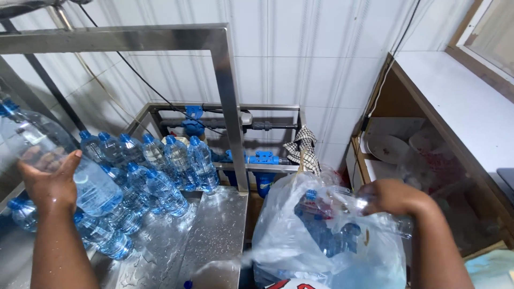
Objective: The person fills clear plastic water bottles with water from a stainless steel tap. They place the filled bottles on a metal counter and retrieve empty bottles from a plastic bag to continue the process.
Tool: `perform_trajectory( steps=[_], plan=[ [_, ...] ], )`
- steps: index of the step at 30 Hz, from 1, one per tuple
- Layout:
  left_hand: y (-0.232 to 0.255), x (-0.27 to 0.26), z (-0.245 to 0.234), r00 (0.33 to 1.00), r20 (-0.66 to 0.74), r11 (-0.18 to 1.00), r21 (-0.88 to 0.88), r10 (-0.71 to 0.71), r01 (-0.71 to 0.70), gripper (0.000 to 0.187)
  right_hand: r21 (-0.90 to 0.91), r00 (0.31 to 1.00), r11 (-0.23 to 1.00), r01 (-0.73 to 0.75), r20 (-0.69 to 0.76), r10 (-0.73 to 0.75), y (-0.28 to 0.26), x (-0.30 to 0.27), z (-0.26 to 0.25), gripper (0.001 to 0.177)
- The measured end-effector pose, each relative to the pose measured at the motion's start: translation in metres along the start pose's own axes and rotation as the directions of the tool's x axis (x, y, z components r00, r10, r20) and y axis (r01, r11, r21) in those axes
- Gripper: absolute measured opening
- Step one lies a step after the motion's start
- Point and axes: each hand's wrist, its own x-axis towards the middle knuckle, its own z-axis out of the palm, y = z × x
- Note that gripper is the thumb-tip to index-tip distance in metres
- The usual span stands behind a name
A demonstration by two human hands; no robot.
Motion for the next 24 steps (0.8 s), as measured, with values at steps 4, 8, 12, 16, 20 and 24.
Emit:
perform_trajectory(
  steps=[4, 8, 12, 16, 20, 24],
  plan=[
    [0.032, -0.007, 0.003, 0.999, -0.016, 0.999, -0.022, -0.043, 0.043, 0.065, 0.131, 0.994, 0.987, 0.091, 0.042, -0.097, -0.009, -0.023, -0.031, 0.073],
    [0.082, -0.024, 0.005, 0.958, -0.046, 0.949, 0.134, -0.282, 0.285, 0.079, 0.318, 0.741, 0.674, 0.667, -0.192, -0.643, -0.021, 0.007, -0.029, 0.089],
    [0.026, -0.005, 0.004, 0.983, -0.041, 0.983, 0.019, -0.180, 0.181, 0.072, 0.820, 0.478, -0.144, 0.553, -0.454, -0.752, -0.113, 0.040, -0.015, 0.089],
    [0.047, -0.008, 0.007, 0.969, -0.068, 0.969, 0.052, -0.236, 0.240, 0.074, 0.786, 0.522, -0.001, 0.618, -0.411, -0.747, -0.216, 0.105, 0.041, 0.089],
    [0.099, -0.025, 0.008, 0.915, -0.070, 0.909, 0.109, -0.397, 0.402, 0.079, 0.823, 0.683, 0.344, 0.453, -0.072, -0.726, -0.310, 0.103, 0.093, 0.096],
    [0.109, -0.028, 0.010, 0.893, -0.063, 0.890, 0.069, -0.447, 0.450, 0.086, 0.818, 0.627, 0.323, 0.476, -0.058, -0.777, -0.345, 0.201, 0.215, 0.134]
  ],
)
